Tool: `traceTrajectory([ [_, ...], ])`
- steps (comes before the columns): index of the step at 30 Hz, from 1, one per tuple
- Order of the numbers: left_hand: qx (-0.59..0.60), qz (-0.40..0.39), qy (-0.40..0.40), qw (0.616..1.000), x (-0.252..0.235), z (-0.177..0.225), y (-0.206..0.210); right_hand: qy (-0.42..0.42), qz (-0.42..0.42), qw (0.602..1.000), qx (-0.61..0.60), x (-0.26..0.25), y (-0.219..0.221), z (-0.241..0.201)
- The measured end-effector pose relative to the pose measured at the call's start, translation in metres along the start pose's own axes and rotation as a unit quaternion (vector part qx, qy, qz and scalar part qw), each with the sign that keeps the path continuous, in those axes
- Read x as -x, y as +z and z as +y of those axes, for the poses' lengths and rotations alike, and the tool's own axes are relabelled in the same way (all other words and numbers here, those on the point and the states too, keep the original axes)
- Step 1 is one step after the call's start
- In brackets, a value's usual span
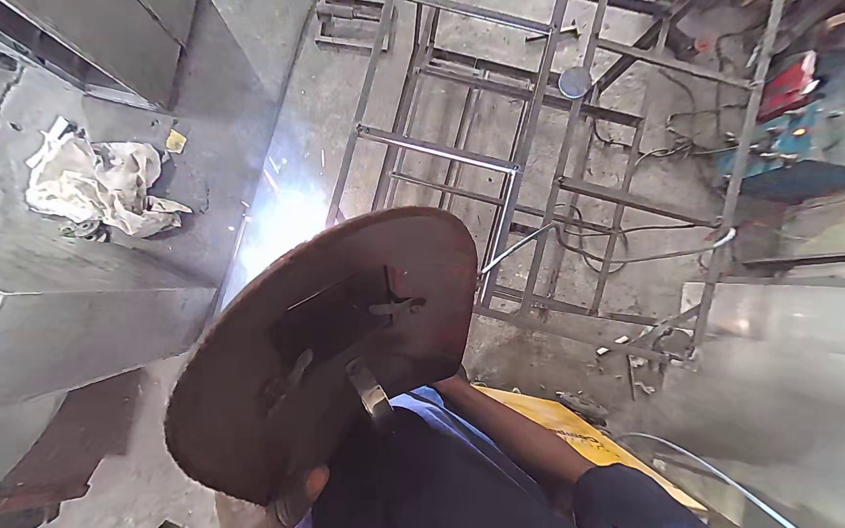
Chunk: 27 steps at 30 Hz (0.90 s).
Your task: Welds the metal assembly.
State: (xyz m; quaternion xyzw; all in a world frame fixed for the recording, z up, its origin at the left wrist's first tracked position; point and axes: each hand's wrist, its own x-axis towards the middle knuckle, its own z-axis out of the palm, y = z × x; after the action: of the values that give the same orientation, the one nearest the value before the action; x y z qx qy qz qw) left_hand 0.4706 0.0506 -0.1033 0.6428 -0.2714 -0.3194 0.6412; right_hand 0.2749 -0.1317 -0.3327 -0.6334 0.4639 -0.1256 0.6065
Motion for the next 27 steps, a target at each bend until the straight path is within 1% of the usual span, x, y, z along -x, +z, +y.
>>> traceTrajectory([
  [1,-0.007,0.010,0.009,1.000,0.010,-0.014,-0.013,0.004,-0.001,1.000,0.006,0.001,-0.001,-0.003],
  [2,-0.017,0.010,0.017,1.000,0.018,-0.025,-0.025,0.024,-0.014,1.000,0.004,0.003,-0.006,-0.017],
  [3,-0.025,0.008,0.021,0.999,0.023,-0.032,-0.032,0.032,-0.017,0.999,0.002,0.004,-0.008,-0.022],
  [4,-0.032,0.008,0.021,0.999,0.027,-0.036,-0.037,0.034,-0.008,0.999,0.004,0.003,-0.005,-0.018],
  [6,-0.021,0.005,0.020,1.000,0.023,-0.028,-0.031,0.067,-0.002,0.998,0.022,0.003,-0.003,-0.024],
  [8,0.011,-0.001,0.020,1.000,0.009,-0.014,-0.015,0.134,-0.030,0.990,0.015,0.004,-0.013,-0.058],
  [10,0.022,-0.015,0.022,0.999,-0.005,0.000,-0.002,0.145,-0.032,0.988,0.030,0.002,-0.015,-0.066],
  [12,0.009,-0.025,0.017,1.000,-0.010,0.007,0.004,0.132,-0.033,0.990,0.048,0.001,-0.012,-0.057],
  [14,0.012,-0.001,0.022,1.000,-0.003,-0.002,-0.003,0.178,-0.071,0.980,0.049,0.000,-0.022,-0.085],
  [15,0.014,0.007,0.020,1.000,-0.001,-0.004,-0.005,0.173,-0.070,0.981,0.051,0.001,-0.024,-0.089],
  [18,0.006,0.003,-0.006,1.000,-0.005,0.006,0.003,0.150,-0.071,0.984,0.058,0.001,-0.021,-0.077],
  [20,0.017,0.023,-0.010,1.000,-0.002,0.003,0.003,0.114,-0.056,0.990,0.061,-0.001,-0.012,-0.048],
  [21,0.012,0.017,-0.014,1.000,-0.006,0.007,0.006,0.100,-0.048,0.993,0.048,0.000,-0.011,-0.043],
  [23,0.000,0.017,-0.012,1.000,-0.011,0.011,0.011,0.100,-0.031,0.994,0.020,0.003,-0.013,-0.055],
  [25,-0.007,0.004,-0.002,1.000,-0.010,0.009,0.008,0.109,-0.041,0.993,-0.001,0.008,-0.018,-0.068],
  [26,0.005,-0.002,0.001,1.000,-0.006,0.006,0.005,0.118,-0.047,0.992,-0.003,0.005,-0.017,-0.064],
  [27,0.026,0.003,-0.001,1.000,-0.002,0.002,0.001,0.097,-0.043,0.994,-0.005,0.003,-0.013,-0.048],
])
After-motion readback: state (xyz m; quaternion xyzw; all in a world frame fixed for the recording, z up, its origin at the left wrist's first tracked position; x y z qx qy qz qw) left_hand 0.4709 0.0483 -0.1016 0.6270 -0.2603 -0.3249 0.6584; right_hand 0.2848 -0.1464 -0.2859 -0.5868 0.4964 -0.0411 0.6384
